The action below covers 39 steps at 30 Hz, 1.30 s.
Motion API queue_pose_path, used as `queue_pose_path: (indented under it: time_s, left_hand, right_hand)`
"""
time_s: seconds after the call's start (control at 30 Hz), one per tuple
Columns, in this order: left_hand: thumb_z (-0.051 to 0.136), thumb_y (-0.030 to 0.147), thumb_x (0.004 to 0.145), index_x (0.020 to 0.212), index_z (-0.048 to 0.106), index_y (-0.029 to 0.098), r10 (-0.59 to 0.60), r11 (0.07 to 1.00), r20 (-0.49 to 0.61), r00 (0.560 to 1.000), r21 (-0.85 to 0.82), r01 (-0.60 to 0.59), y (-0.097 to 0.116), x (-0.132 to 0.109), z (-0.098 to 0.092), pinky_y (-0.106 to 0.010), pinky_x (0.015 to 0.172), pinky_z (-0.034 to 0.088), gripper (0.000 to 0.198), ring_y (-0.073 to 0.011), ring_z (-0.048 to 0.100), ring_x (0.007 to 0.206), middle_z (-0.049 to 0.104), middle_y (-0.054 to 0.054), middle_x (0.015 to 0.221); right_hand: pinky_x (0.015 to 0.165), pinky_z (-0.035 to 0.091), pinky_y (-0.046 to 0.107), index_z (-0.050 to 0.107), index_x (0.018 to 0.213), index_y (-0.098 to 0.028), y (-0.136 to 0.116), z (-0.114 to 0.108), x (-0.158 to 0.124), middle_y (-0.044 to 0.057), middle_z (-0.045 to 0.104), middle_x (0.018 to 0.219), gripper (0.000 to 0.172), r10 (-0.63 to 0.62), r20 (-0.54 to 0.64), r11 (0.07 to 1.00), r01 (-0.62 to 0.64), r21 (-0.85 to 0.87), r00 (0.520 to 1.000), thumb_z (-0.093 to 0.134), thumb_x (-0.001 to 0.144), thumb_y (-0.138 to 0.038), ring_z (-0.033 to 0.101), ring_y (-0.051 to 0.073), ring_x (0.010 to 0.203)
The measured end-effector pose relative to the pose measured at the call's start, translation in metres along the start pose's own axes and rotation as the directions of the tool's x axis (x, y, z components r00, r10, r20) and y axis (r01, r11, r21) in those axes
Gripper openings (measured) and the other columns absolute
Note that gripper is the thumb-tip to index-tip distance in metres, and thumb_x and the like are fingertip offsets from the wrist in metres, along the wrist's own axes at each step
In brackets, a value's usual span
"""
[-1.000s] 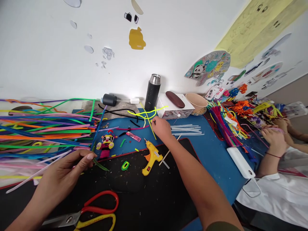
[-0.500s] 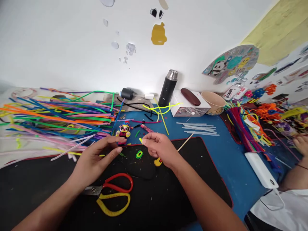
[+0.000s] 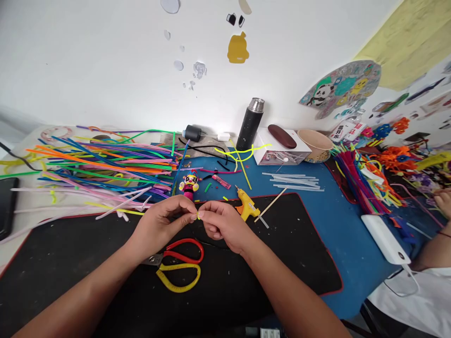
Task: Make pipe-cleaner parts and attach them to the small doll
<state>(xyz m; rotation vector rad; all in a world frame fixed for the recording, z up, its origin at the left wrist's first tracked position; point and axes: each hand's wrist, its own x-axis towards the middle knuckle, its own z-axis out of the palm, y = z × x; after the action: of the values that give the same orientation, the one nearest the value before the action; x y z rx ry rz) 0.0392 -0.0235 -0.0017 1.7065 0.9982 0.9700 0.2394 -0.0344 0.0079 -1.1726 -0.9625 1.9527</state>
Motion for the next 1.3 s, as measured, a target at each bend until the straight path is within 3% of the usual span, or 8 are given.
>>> queue_pose_path:
  time_s: [0.17, 0.3, 0.43, 0.7, 0.9, 1.07, 1.17, 1.3]
  left_hand:
    - [0.064, 0.030, 0.095, 0.090, 0.070, 0.022, -0.050, 0.998, 0.014, 0.999, 0.024, 0.050, 0.002, -0.001, 0.001, -0.028, 0.072, 0.051, 0.012, -0.0169, 0.064, 0.076, 0.071, -0.002, 0.083]
    - [0.070, 0.037, 0.090, 0.091, 0.069, 0.020, -0.165, 0.973, 0.039, 0.986, -0.156, 0.169, 0.001, 0.001, 0.004, -0.028, 0.068, 0.052, 0.017, -0.0160, 0.063, 0.070, 0.067, 0.000, 0.077]
    - [0.076, 0.039, 0.086, 0.092, 0.069, 0.019, -0.232, 0.914, 0.106, 0.967, -0.318, 0.254, -0.001, 0.004, 0.002, -0.030, 0.070, 0.053, 0.021, -0.0154, 0.063, 0.069, 0.064, 0.001, 0.074]
    - [0.080, 0.039, 0.084, 0.100, 0.069, 0.018, -0.285, 0.874, 0.166, 0.944, -0.360, 0.327, -0.004, 0.006, -0.006, -0.031, 0.070, 0.054, 0.028, -0.0149, 0.065, 0.066, 0.067, 0.001, 0.075]
    - [0.084, 0.041, 0.081, 0.099, 0.067, 0.018, -0.296, 0.829, 0.214, 0.931, -0.427, 0.361, -0.004, 0.004, 0.003, -0.032, 0.071, 0.057, 0.034, -0.0158, 0.069, 0.068, 0.068, 0.001, 0.079]
    - [0.085, 0.040, 0.081, 0.101, 0.067, 0.018, -0.287, 0.817, 0.263, 0.921, -0.434, 0.379, -0.004, 0.002, 0.005, -0.030, 0.070, 0.054, 0.034, -0.0137, 0.065, 0.067, 0.068, 0.000, 0.084]
    - [0.081, 0.035, 0.084, 0.109, 0.066, 0.019, -0.261, 0.849, 0.284, 0.923, -0.387, 0.360, -0.004, 0.001, 0.002, -0.028, 0.069, 0.050, 0.033, -0.0125, 0.061, 0.069, 0.067, 0.000, 0.087]
    - [0.078, 0.034, 0.087, 0.113, 0.065, 0.019, -0.241, 0.872, 0.287, 0.927, -0.356, 0.337, -0.004, 0.002, -0.003, -0.028, 0.068, 0.049, 0.032, -0.0134, 0.060, 0.070, 0.064, 0.001, 0.085]
  right_hand:
    - [0.044, 0.026, 0.022, 0.061, 0.090, -0.020, 0.003, -0.002, -0.002, -0.009, 0.051, 0.054, 0.041, -0.091, -0.016, 0.968, 0.085, -0.238, 0.996, 0.076, 0.088, -0.058, 0.037, 0.007, 0.043]
    - [0.046, 0.029, 0.023, 0.061, 0.087, -0.020, 0.004, -0.005, -0.003, -0.010, 0.050, 0.052, 0.039, -0.162, -0.042, 0.905, 0.131, -0.404, 0.986, 0.072, 0.091, -0.057, 0.040, 0.008, 0.043]
    - [0.046, 0.030, 0.023, 0.062, 0.088, -0.020, 0.002, -0.008, -0.003, -0.010, 0.047, 0.052, 0.036, -0.179, -0.033, 0.895, 0.149, -0.422, 0.983, 0.068, 0.093, -0.055, 0.040, 0.009, 0.043]
    - [0.046, 0.033, 0.023, 0.062, 0.088, -0.021, 0.007, -0.017, -0.011, -0.010, 0.049, 0.055, 0.036, -0.224, -0.119, 0.900, 0.158, -0.407, 0.967, 0.070, 0.092, -0.056, 0.041, 0.009, 0.043]
    - [0.046, 0.035, 0.023, 0.065, 0.102, -0.021, 0.012, -0.006, -0.017, -0.008, 0.055, 0.062, 0.028, -0.241, -0.096, 0.865, 0.169, -0.472, 0.966, 0.071, 0.092, -0.047, 0.047, 0.010, 0.045]
    - [0.054, 0.037, 0.024, 0.067, 0.091, -0.021, 0.012, -0.004, -0.019, -0.006, 0.057, 0.065, 0.019, -0.324, -0.067, 0.741, 0.209, -0.638, 0.944, 0.063, 0.099, -0.038, 0.049, 0.011, 0.054]
    - [0.060, 0.036, 0.025, 0.069, 0.091, -0.021, 0.010, -0.008, -0.019, -0.005, 0.060, 0.068, 0.016, -0.403, 0.002, 0.576, 0.256, -0.776, 0.915, 0.063, 0.101, -0.030, 0.052, 0.012, 0.060]
    - [0.071, 0.039, 0.026, 0.072, 0.093, -0.022, 0.002, -0.012, -0.021, -0.002, 0.075, 0.085, 0.012, -0.468, 0.090, 0.364, 0.284, -0.887, 0.879, 0.065, 0.102, -0.023, 0.064, 0.015, 0.075]
